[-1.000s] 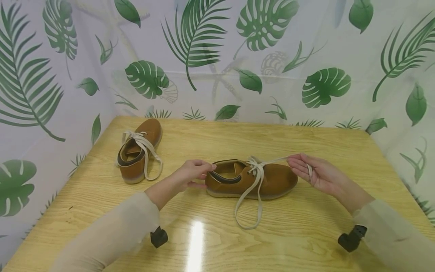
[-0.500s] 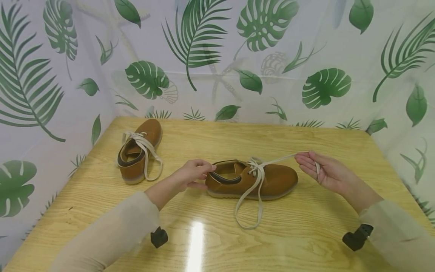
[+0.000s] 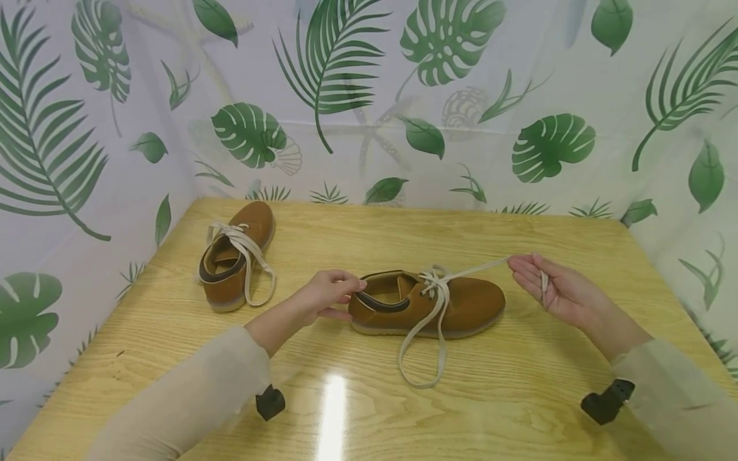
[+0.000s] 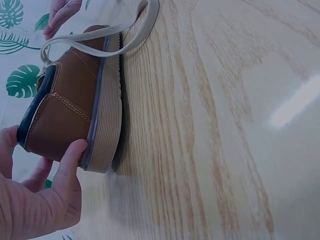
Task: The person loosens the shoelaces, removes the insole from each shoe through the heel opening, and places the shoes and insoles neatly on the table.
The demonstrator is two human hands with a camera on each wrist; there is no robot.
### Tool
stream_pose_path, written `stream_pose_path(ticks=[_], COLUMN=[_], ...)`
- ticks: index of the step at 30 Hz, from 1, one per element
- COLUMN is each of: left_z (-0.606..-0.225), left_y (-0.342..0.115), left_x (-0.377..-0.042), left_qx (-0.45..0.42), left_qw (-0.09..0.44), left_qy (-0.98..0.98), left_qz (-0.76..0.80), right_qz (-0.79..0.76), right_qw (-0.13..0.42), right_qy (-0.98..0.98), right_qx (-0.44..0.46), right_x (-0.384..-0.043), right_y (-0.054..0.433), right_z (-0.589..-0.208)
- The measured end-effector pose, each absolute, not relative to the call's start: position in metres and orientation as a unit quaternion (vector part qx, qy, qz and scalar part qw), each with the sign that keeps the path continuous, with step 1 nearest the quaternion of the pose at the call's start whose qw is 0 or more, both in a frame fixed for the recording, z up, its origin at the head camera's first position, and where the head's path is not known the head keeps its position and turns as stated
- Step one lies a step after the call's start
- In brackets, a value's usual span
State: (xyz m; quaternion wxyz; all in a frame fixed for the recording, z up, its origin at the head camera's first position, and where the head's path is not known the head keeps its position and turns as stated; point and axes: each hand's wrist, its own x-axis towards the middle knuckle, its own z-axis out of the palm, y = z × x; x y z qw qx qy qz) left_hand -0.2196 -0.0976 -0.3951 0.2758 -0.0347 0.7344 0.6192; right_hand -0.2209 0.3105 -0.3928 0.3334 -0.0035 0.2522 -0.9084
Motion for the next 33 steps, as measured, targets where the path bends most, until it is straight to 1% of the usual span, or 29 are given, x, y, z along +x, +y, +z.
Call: stream_pose_path(ticks=[4,10,18,21,25,33], left_z=[-0.395,-0.395,-0.395,-0.396,-0.397,-0.398], left_y=[-0.097,-0.097,-0.098,-0.098,-0.098,-0.096], left_x=[-0.22,-0.219,-0.218,-0.219,-0.219,-0.216], left_qx=[-0.031,-0.032,-0.028,-0.03,-0.031,-0.027], left_qw=[0.269,0.259,0.252,0.252,0.25,0.249], left_qy=[0.74,0.746,0.747,0.748,0.75,0.747], left_qz=[0.616,0.613,0.615,0.613,0.611,0.616], right_qz=[-0.927,-0.951,-0.968,-0.971,-0.972,-0.972], right_qw=[0.305,0.242,0.165,0.152,0.147,0.144], right_qy=[0.213,0.168,0.145,0.136,0.119,-0.01], right_qx=[0.038,0.088,0.125,0.128,0.137,0.186], right_x=[-0.221,-0.222,-0.227,-0.23,-0.233,-0.238], right_y=[0.313,0.32,0.334,0.341,0.349,0.381], right_z=[-0.395,-0.398,-0.405,-0.408,-0.412,-0.413])
